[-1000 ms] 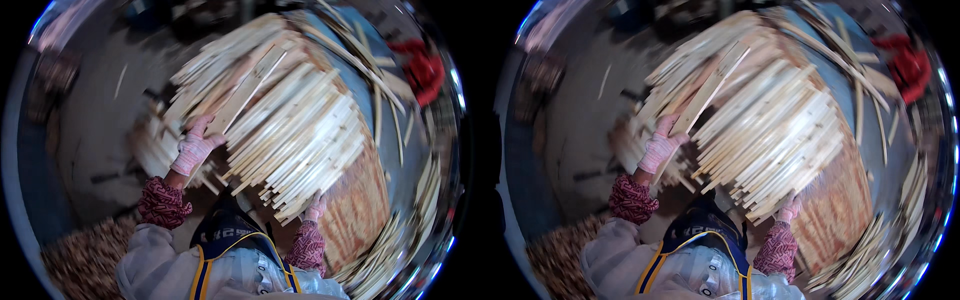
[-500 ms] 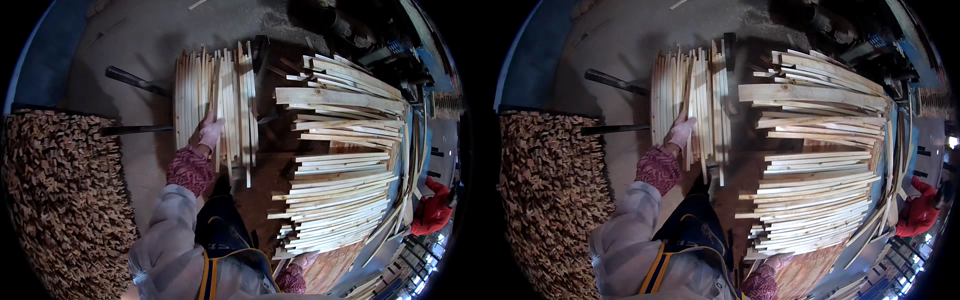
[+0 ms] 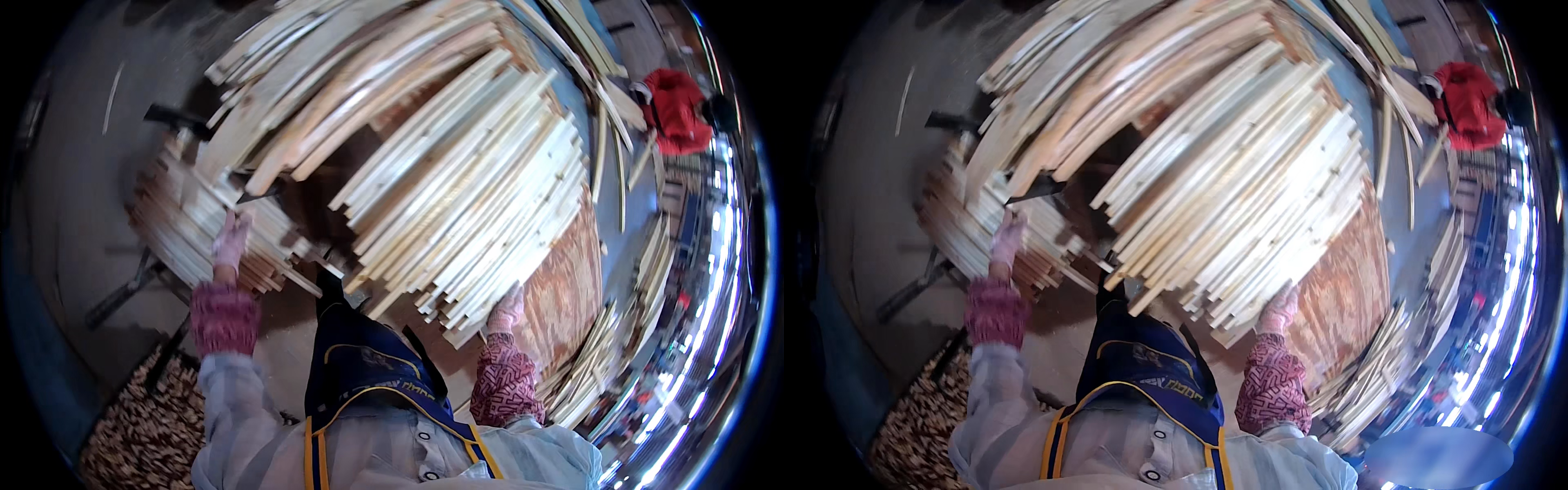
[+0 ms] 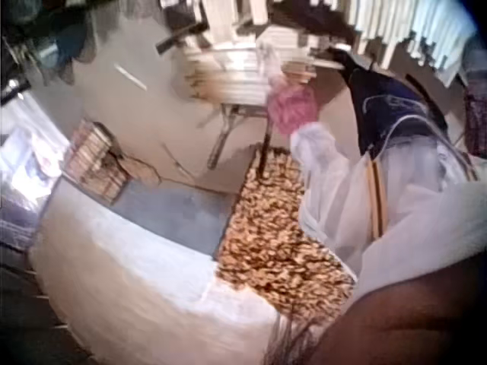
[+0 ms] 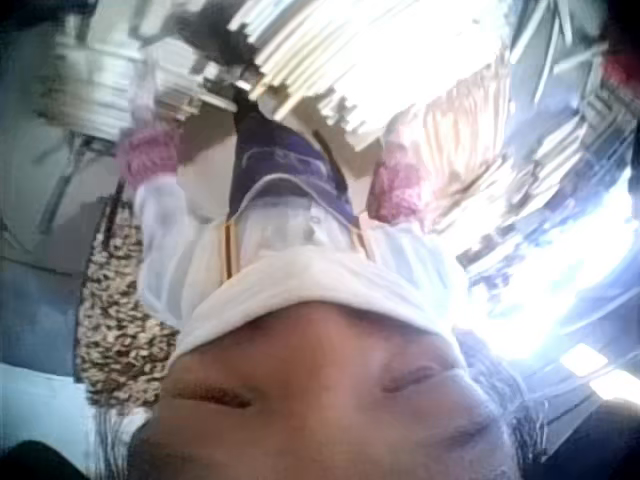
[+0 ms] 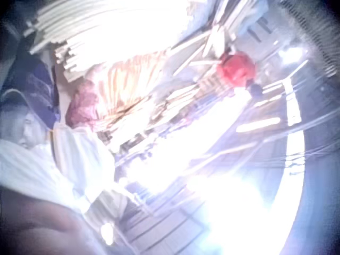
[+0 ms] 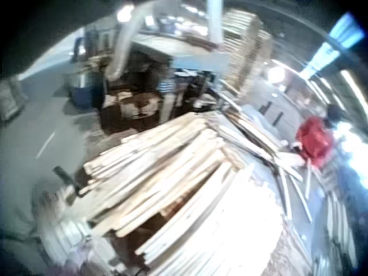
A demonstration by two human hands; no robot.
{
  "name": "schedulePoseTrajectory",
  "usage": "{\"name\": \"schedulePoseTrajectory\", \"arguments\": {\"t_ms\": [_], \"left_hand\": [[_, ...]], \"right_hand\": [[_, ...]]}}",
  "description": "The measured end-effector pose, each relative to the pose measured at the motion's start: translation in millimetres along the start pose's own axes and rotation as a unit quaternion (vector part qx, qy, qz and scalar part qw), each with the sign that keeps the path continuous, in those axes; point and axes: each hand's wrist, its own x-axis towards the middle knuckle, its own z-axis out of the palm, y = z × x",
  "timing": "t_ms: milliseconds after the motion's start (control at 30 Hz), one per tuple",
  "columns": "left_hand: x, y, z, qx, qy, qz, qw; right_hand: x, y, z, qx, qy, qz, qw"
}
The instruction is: The person gathers thin wooden planks from a workbench, aligns them into neat stacks, and carries the stacks to a conveyor belt. The person repeats this process multiple times, moving between the workbench and the conveyor.
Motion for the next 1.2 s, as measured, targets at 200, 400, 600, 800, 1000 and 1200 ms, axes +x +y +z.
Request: {"name": "schedulePoseTrajectory", "arguments": {"t_ms": [200, 400, 600, 800, 1000, 1200], "left_hand": [[-10.4, 131.6, -220.9, -0.384, 0.217, 0.039, 0.897], [166.2, 207.9, -315.0, -0.298, 0.059, -0.01, 0.953], [209.8, 265.0, -302.9, -0.198, 0.013, -0.058, 0.978], [140.9, 314.1, -300.9, -0.261, -0.074, 0.033, 0.962], [107.5, 315.8, -337.4, -0.243, -0.305, 0.173, 0.904], [51.0, 303.3, -256.9, -0.579, -0.185, 0.125, 0.784]], "right_hand": [[0.0, 13.8, -20.9, -0.014, -0.063, -0.016, 0.998], [4.7, -3.7, -22.2, -0.138, -0.095, -0.013, 0.986], [12.5, 32.0, -11.9, -0.202, -0.033, -0.046, 0.978], [19.8, 53.0, -91.8, -0.141, -0.049, 0.055, 0.987], [19.7, 127.0, -142.9, -0.144, -0.078, 0.105, 0.981], [-32.6, 131.9, -149.4, 0.066, -0.151, 0.137, 0.977]]}}
